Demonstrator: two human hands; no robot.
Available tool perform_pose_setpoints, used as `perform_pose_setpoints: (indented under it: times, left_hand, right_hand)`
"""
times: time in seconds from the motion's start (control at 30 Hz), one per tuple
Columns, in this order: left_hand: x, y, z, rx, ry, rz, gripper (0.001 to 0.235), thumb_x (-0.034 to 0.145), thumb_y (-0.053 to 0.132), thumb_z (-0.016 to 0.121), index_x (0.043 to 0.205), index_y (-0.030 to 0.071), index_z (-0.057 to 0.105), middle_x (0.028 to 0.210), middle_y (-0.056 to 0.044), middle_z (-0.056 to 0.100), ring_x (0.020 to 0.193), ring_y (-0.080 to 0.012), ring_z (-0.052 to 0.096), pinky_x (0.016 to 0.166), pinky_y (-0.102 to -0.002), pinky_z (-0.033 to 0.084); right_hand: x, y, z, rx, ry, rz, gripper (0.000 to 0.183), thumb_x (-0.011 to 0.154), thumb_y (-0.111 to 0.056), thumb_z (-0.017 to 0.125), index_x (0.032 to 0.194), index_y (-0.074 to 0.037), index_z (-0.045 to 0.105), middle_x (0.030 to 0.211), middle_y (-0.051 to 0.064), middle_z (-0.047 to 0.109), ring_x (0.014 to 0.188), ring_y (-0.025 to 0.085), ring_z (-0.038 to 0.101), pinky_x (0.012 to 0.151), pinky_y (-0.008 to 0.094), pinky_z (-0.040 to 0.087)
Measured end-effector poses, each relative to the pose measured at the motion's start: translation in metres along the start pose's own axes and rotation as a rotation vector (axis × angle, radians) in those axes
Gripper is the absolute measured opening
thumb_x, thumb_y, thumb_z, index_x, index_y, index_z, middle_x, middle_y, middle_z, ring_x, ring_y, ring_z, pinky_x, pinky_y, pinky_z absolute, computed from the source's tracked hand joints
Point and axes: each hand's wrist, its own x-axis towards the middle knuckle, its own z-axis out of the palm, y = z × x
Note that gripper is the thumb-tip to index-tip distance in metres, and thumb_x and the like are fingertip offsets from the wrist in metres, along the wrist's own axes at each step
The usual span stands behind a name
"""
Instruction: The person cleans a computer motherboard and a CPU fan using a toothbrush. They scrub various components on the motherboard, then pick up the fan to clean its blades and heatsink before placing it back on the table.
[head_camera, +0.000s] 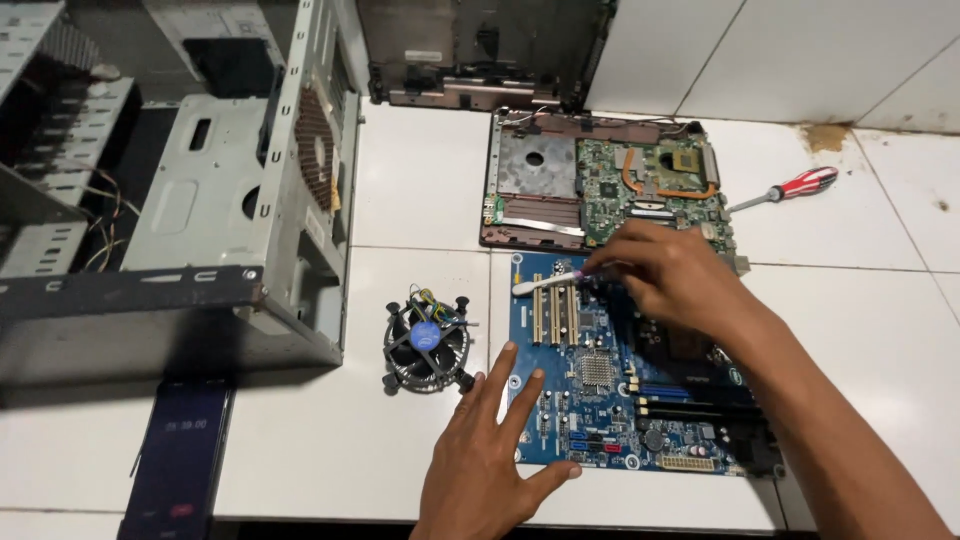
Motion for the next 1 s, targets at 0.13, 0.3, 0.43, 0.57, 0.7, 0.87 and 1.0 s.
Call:
perform_pose_setpoints:
  times: [0.13, 0.3, 0.43, 0.57, 0.7, 0.87, 1.0]
  left_hand:
    - [-0.001, -0.007, 0.005, 0.028, 0.111, 0.088, 0.096, 0.086, 0.062, 0.084, 0.161, 0.021, 0.042, 0.176, -0.003, 0.012, 0.151, -0.0372, 0.033, 0.113, -0.059, 0.036]
    - [0.003, -0.01, 0.008, 0.022, 0.09, 0.061, 0.097, 0.085, 0.065, 0.082, 0.163, 0.025, 0.04, 0.177, -0.001, 0.009, 0.151, -0.0359, 0.033, 0.114, -0.058, 0.035]
    - [0.004, -0.011, 0.01, 0.044, 0.097, 0.046, 0.096, 0.084, 0.07, 0.079, 0.161, 0.027, 0.043, 0.176, 0.001, 0.012, 0.151, -0.0355, 0.033, 0.111, -0.059, 0.038]
    - [0.004, -0.011, 0.011, 0.057, 0.135, 0.076, 0.095, 0.085, 0.069, 0.08, 0.161, 0.026, 0.044, 0.176, -0.002, 0.013, 0.15, -0.0377, 0.035, 0.11, -0.059, 0.04]
    - [0.002, -0.013, 0.014, 0.04, 0.146, 0.066, 0.095, 0.083, 0.069, 0.081, 0.161, 0.028, 0.044, 0.176, 0.001, 0.015, 0.151, -0.0388, 0.034, 0.109, -0.059, 0.042]
    - [0.002, -0.012, 0.015, 0.073, 0.2, 0.104, 0.096, 0.083, 0.068, 0.084, 0.159, 0.024, 0.046, 0.175, -0.002, 0.019, 0.149, -0.0403, 0.038, 0.109, -0.059, 0.042]
    - [0.0, -0.011, 0.014, 0.083, 0.172, 0.087, 0.096, 0.083, 0.069, 0.084, 0.159, 0.026, 0.046, 0.175, -0.001, 0.018, 0.151, -0.0406, 0.034, 0.108, -0.06, 0.043]
  right_hand:
    - [0.012, 0.011, 0.0, 0.053, -0.119, 0.208, 0.034, 0.095, -0.004, 0.065, 0.121, -0.022, 0.077, 0.121, 0.005, 0.076, 0.073, 0.017, 0.072, 0.07, 0.03, 0.064]
    - [-0.013, 0.022, -0.01, 0.01, -0.086, 0.213, 0.031, 0.096, -0.004, 0.066, 0.12, -0.021, 0.078, 0.114, 0.007, 0.077, 0.067, 0.016, 0.069, 0.059, 0.026, 0.063]
    - [-0.044, 0.025, -0.024, -0.091, -0.103, 0.377, 0.036, 0.096, -0.012, 0.067, 0.126, -0.029, 0.077, 0.115, 0.002, 0.07, 0.084, 0.018, 0.068, 0.074, 0.031, 0.062]
    - [-0.084, 0.056, -0.029, -0.113, 0.055, 0.307, 0.037, 0.091, -0.016, 0.073, 0.123, -0.035, 0.08, 0.103, -0.001, 0.069, 0.088, 0.019, 0.069, 0.076, 0.036, 0.053]
    - [-0.122, 0.067, -0.019, -0.125, 0.017, 0.408, 0.042, 0.093, -0.02, 0.071, 0.13, -0.04, 0.076, 0.102, -0.001, 0.069, 0.086, 0.02, 0.067, 0.072, 0.038, 0.051]
    - [-0.153, 0.053, -0.014, 0.045, 0.163, 0.356, 0.04, 0.089, -0.012, 0.074, 0.123, -0.031, 0.082, 0.104, 0.001, 0.072, 0.087, 0.016, 0.067, 0.075, 0.03, 0.053]
    - [-0.17, 0.051, -0.02, 0.032, -0.009, 0.538, 0.044, 0.088, -0.012, 0.07, 0.115, -0.043, 0.086, 0.104, -0.007, 0.076, 0.073, 0.011, 0.065, 0.061, 0.027, 0.055]
